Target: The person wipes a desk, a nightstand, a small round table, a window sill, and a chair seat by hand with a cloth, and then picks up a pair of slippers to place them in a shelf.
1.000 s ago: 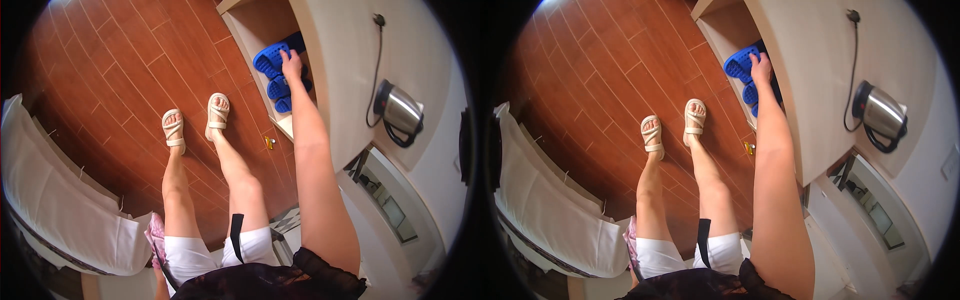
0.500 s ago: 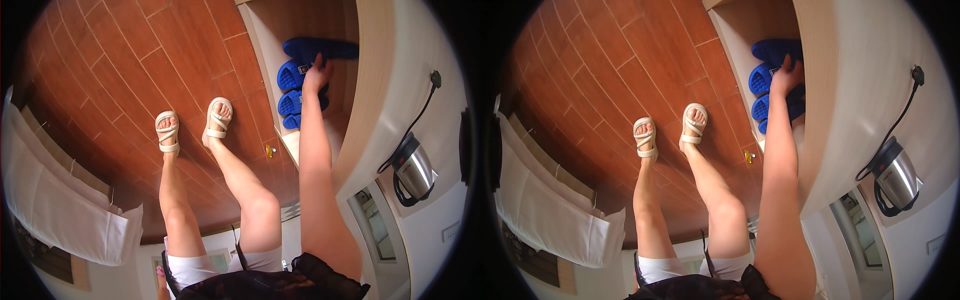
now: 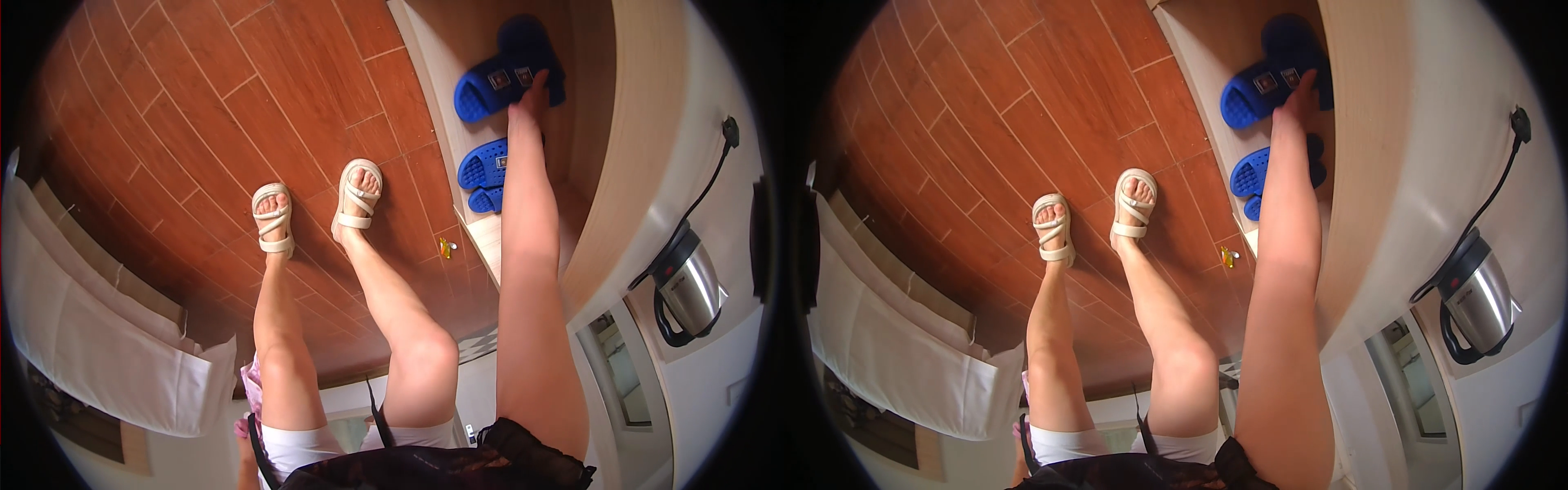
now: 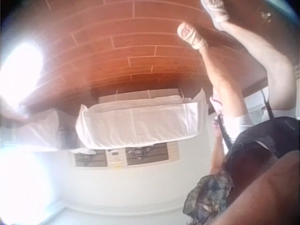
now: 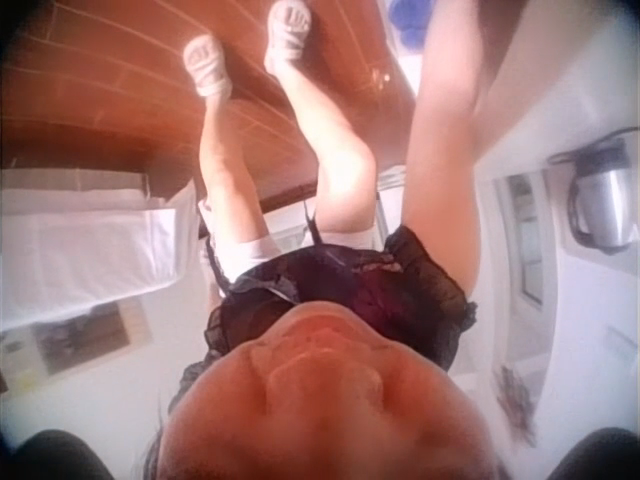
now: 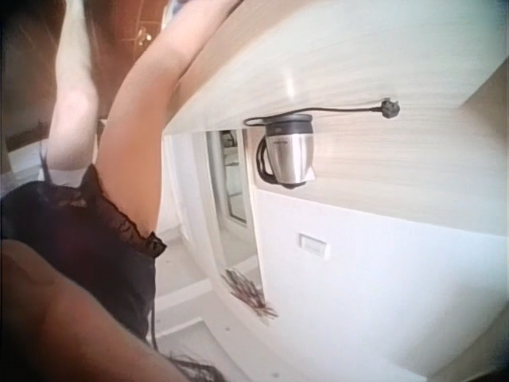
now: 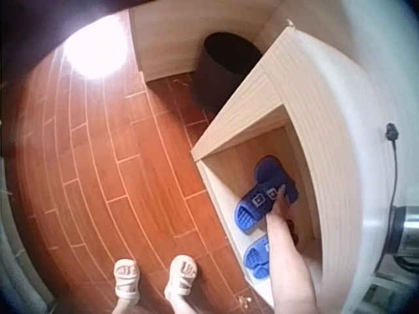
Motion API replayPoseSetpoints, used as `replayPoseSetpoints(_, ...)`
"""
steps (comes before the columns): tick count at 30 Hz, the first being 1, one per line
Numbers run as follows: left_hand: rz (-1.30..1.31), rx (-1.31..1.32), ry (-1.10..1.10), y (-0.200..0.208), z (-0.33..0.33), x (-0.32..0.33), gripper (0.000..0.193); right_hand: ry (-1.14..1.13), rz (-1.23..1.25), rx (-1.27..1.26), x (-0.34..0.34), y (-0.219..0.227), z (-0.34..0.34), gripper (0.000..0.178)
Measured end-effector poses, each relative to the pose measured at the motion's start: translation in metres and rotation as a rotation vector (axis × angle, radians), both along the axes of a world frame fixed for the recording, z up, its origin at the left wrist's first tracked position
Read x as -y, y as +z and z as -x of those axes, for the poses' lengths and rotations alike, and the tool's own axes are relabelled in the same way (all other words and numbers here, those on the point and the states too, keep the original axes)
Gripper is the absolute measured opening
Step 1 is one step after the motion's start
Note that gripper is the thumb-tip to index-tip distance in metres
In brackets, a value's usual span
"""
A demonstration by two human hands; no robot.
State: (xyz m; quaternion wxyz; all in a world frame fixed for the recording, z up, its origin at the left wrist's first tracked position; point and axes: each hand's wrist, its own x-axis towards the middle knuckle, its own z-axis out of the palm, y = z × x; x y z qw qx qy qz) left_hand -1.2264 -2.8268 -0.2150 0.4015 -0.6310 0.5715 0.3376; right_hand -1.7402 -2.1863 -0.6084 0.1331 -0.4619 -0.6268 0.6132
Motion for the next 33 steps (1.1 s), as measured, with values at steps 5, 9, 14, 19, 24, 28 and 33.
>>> replayPoseSetpoints(5,-0.029,-0.081,-0.025,0.007,0.026,0.018,0.021,-0.1,0.012,0.059,0.004,0.037,-0.022,0.062)
replayPoseSetpoints(9,-0.178,-0.021,0.245,-0.005,0.034,0.028,0.021,0.238,-0.344,0.226,-0.038,0.046,-0.095,0.051)
replayPoseSetpoints(14,-0.142,-0.135,0.08,-0.007,-0.026,0.055,0.02,0.761,-0.462,0.461,0.035,0.017,-0.081,0.038)
replayPoseSetpoints(19,-0.107,-0.063,-0.161,-0.035,0.045,0.052,0.014,0.581,-0.671,0.689,0.034,-0.003,-0.074,0.054)
replayPoseSetpoints(24,0.022,-0.008,-0.004,-0.053,0.064,0.059,0.017,0.623,-1.029,0.426,0.05,-0.002,-0.043,0.09)
replayPoseSetpoints(28,0.057,-0.118,-0.091,-0.086,0.091,0.061,0.013,0.536,-0.212,0.201,0.025,-0.014,-0.02,0.062)
replayPoseSetpoints(33,0.057,-0.231,-0.09,-0.124,0.146,0.047,0.018,0.708,-0.652,0.391,-0.041,-0.01,-0.038,0.042)
